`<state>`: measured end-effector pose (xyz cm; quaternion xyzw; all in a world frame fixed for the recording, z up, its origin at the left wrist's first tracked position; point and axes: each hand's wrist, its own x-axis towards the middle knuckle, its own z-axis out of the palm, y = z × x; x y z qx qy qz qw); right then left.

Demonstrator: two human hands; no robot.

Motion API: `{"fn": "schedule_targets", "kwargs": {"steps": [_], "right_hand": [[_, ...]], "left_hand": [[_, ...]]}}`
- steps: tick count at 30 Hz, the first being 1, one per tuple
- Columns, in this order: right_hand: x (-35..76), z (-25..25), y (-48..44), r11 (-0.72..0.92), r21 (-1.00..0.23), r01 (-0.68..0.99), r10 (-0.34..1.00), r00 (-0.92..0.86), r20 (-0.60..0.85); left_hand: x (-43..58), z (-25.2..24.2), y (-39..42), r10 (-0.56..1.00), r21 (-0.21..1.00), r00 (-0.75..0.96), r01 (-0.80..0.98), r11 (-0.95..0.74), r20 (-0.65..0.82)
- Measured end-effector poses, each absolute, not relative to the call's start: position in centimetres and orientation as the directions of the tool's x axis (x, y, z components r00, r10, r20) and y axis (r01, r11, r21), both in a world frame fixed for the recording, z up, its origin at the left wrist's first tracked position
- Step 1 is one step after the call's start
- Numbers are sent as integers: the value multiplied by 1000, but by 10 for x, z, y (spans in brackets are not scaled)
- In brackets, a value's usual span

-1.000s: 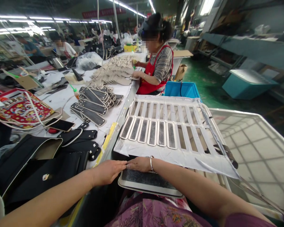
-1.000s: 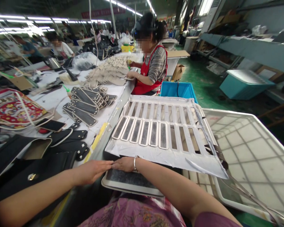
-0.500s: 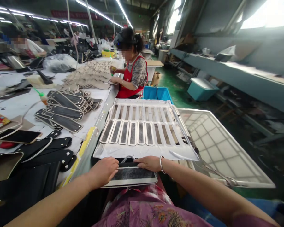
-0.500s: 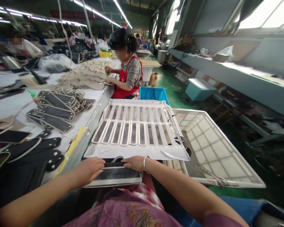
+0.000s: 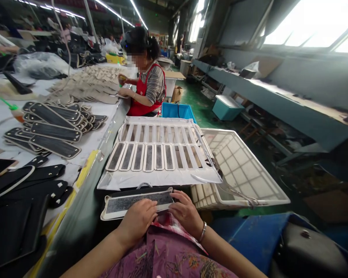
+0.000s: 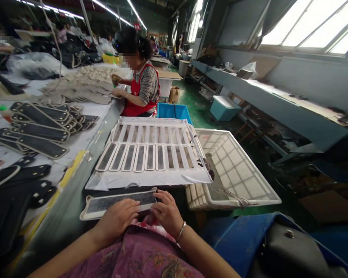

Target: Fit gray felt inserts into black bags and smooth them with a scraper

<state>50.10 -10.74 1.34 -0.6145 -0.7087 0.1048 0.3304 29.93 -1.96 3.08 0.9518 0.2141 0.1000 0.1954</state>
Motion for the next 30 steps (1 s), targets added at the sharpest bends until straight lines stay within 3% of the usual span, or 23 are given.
{"fn": "schedule_targets", "kwargs": {"steps": [5,11,16,18,20,22,24,30], "right_hand": [[489,12,-107,176,-506,845,924,36,381],[475,14,-108,48,-412,910,938,101,331],[473,13,-97,-123,-473,872,940,256,227],[473,13,-97,-137,-441,887,933,265,244],[472,12,-101,-19,-325,945,937,131,325],[471,7,-108,191,-163,968,911,-113,396],[471,0,-114,348,-24,937,862,-310,400],[469,-13,-119,389,101,916,855,-400,331]], "left_hand": [[307,33,-28,557,421,818,460,-782,141],[327,42,-32,682,306,729,637,-708,59],[337,40,-25,719,259,695,693,-673,12],[338,39,-22,729,282,685,702,-654,-14],[339,39,-19,739,319,673,710,-627,-46],[338,40,-17,748,347,661,716,-606,-57],[331,43,-18,748,367,663,703,-610,-27],[269,40,-19,700,392,706,617,-683,108]]}}
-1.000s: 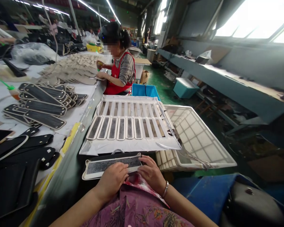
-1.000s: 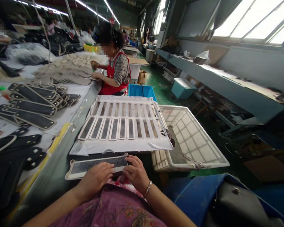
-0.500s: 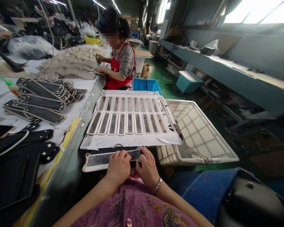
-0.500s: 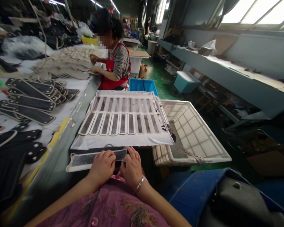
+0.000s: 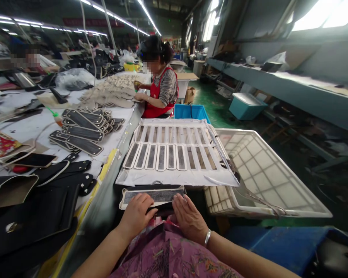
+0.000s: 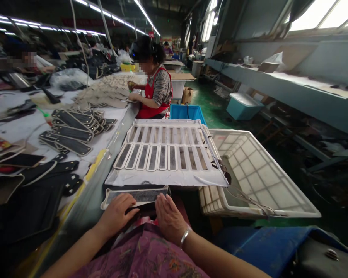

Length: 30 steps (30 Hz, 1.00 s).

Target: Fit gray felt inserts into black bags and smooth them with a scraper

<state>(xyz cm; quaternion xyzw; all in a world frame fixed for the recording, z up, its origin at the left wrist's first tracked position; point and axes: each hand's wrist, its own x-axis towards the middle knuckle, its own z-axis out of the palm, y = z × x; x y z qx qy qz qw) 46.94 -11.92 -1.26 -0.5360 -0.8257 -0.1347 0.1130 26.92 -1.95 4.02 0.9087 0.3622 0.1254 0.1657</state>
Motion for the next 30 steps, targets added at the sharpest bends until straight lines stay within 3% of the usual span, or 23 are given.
{"fn": "schedule_targets", "kwargs": {"steps": [4,11,17,25,30], "right_hand": [[463,-17,-115,366,147,919,850,-395,348],[452,-24,-106,387,237,891,804,-452,388],[437,-28,-94,438,230,869,769,-495,404],[415,-29,-76,434,198,879,757,-475,448],[408,-24,-69,455,206,866,745,-497,445]], "left_hand": [[247,32,-17,654,413,743,556,-721,143],[271,40,-21,783,271,614,741,-614,94],[281,43,-21,829,224,558,803,-552,40],[241,43,-5,849,399,527,768,-500,50],[217,39,-2,833,382,546,753,-536,92]]}}
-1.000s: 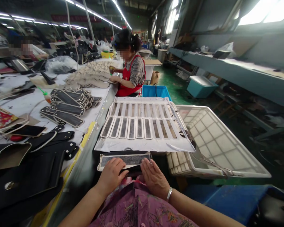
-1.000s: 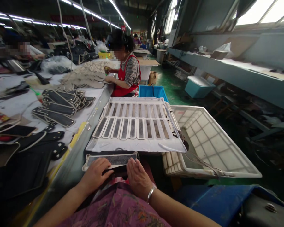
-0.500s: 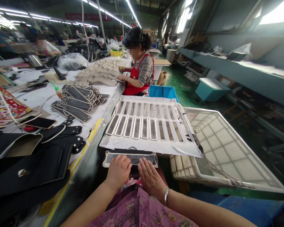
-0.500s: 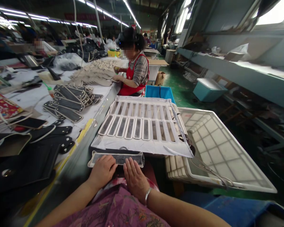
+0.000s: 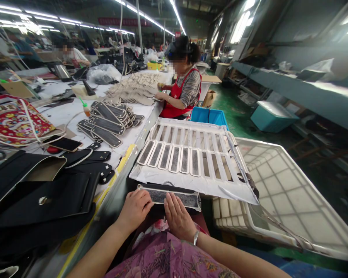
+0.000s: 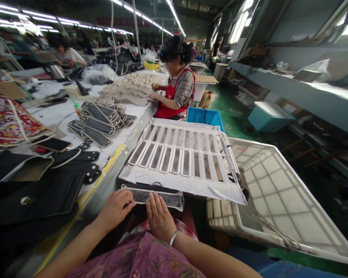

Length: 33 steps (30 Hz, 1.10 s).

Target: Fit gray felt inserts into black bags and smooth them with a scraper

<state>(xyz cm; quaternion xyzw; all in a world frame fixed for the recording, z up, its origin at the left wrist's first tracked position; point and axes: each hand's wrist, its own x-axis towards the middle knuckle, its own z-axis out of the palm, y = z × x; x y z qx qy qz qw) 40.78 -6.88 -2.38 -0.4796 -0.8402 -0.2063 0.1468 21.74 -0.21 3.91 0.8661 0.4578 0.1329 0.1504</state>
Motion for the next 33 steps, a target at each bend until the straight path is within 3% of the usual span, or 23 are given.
{"fn": "schedule_targets", "kwargs": {"steps": [7,15,19,24,29,33], "right_hand": [[386,-23,-53,515,200,834,718,-547,430],[363,-6,-41,586,98,804,757,-587,286],[342,4,-31,627,46,777,754,-621,212],[325,0,-19,611,78,788,719,-593,363],[359,-11,-11,594,231,771,545,-597,589],[407,-15,-26,575,196,794,576,-563,593]], "left_hand": [[223,35,-4,893,385,418,807,-448,165],[198,8,-6,906,621,266,662,-420,328],[191,-10,-13,961,792,99,549,-269,258],[193,-22,-16,999,924,-28,382,-22,36],[204,-21,-11,999,926,37,377,-16,2],[209,-10,-13,999,917,19,400,17,-27]]}}
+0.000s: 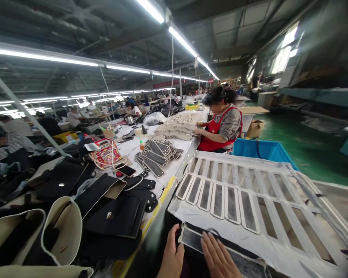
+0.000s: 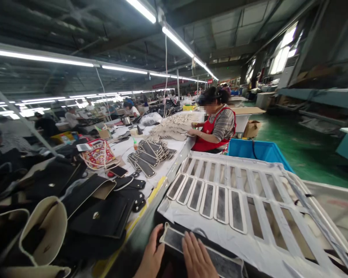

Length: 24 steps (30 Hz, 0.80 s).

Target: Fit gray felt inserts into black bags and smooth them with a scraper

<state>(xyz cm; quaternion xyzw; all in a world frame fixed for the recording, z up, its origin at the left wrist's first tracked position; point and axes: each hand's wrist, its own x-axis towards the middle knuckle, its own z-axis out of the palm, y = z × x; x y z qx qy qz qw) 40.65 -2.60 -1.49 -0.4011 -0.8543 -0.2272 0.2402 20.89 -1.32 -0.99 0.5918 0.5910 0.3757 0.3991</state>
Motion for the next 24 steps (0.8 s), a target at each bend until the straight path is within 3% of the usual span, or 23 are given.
{"fn": "schedule_targets", "kwargs": {"steps": [4,6,8,11,13,16,20,22,24], "right_hand": [[435,-17,-42,574,194,796,597,-568,566],[438,-17,-46,573,161,804,609,-549,573],[434,-15,-49,563,129,817,628,-524,576],[422,-3,-54,550,83,831,643,-485,592],[413,11,-56,565,54,823,633,-475,611],[403,34,-61,623,0,782,618,-492,613],[393,48,-67,719,-168,675,647,-561,516],[389,48,-70,726,-330,604,685,-589,429],[383,45,-72,630,-547,551,758,-588,281]], "left_hand": [[182,10,-36,995,795,64,599,-97,74],[150,15,-56,989,605,65,784,-134,135],[111,10,-79,976,379,-19,923,-66,216],[61,-14,-104,917,105,-85,993,48,390],[45,-31,-110,912,-1,-46,999,51,408],[41,-45,-109,925,-62,-8,997,35,379],[34,-52,-105,919,10,92,995,-104,383],[28,-52,-105,893,57,203,968,-246,401],[29,-43,-107,857,84,306,925,-371,414]]}}
